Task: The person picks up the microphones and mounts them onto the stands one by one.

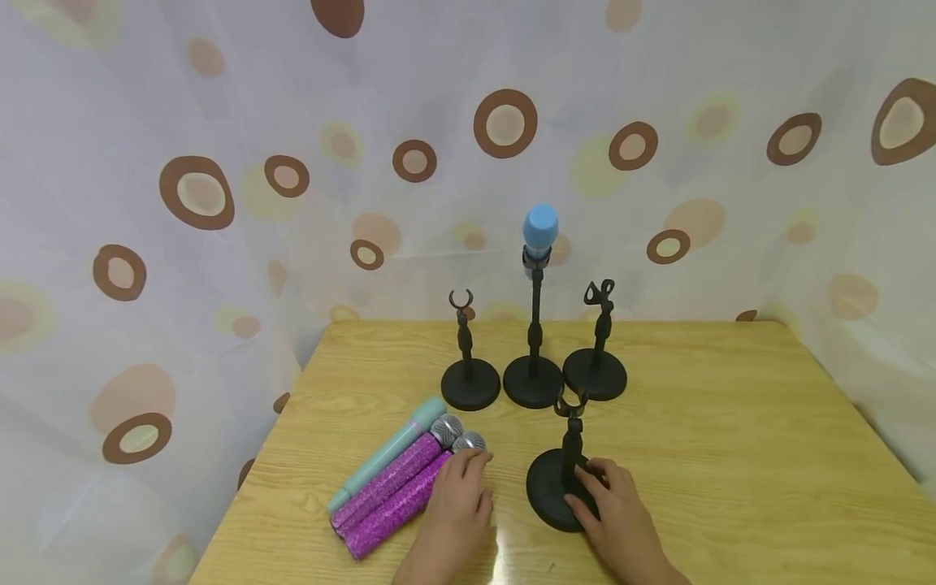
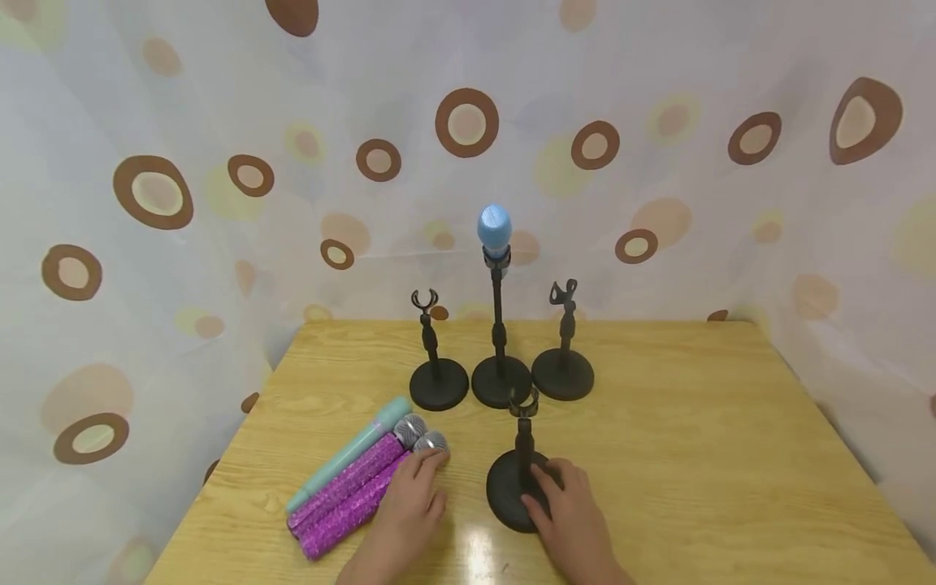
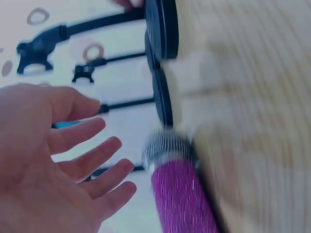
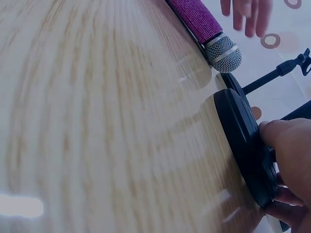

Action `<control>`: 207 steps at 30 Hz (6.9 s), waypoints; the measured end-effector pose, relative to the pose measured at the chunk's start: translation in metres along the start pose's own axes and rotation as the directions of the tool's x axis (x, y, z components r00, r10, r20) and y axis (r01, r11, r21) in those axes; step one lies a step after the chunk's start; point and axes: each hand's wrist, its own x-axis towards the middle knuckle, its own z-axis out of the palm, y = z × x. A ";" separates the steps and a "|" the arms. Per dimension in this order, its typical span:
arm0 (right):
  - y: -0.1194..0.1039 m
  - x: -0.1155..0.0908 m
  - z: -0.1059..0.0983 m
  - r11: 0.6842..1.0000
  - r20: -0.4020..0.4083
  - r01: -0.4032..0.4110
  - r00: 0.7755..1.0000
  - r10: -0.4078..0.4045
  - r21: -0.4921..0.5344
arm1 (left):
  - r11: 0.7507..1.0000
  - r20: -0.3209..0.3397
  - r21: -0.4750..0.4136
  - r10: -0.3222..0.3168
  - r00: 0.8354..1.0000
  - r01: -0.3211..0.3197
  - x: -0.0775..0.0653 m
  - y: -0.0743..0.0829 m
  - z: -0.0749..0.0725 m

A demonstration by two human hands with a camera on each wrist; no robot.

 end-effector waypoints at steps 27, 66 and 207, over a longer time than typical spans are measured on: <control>-0.006 0.000 -0.002 0.999 0.009 0.052 0.999 -0.052 -0.003 | 0.960 -0.008 0.088 -0.266 0.964 0.265 -0.030 -0.040 -0.009; -0.003 -0.001 0.002 0.999 0.027 0.030 0.999 -0.030 -0.014 | 0.883 0.114 -0.397 -0.223 0.968 0.251 0.047 -0.001 -0.036; -0.012 0.088 -0.089 0.692 0.145 -0.069 0.988 -0.053 0.719 | 0.853 0.258 -0.467 0.384 0.887 -0.233 0.153 0.046 -0.014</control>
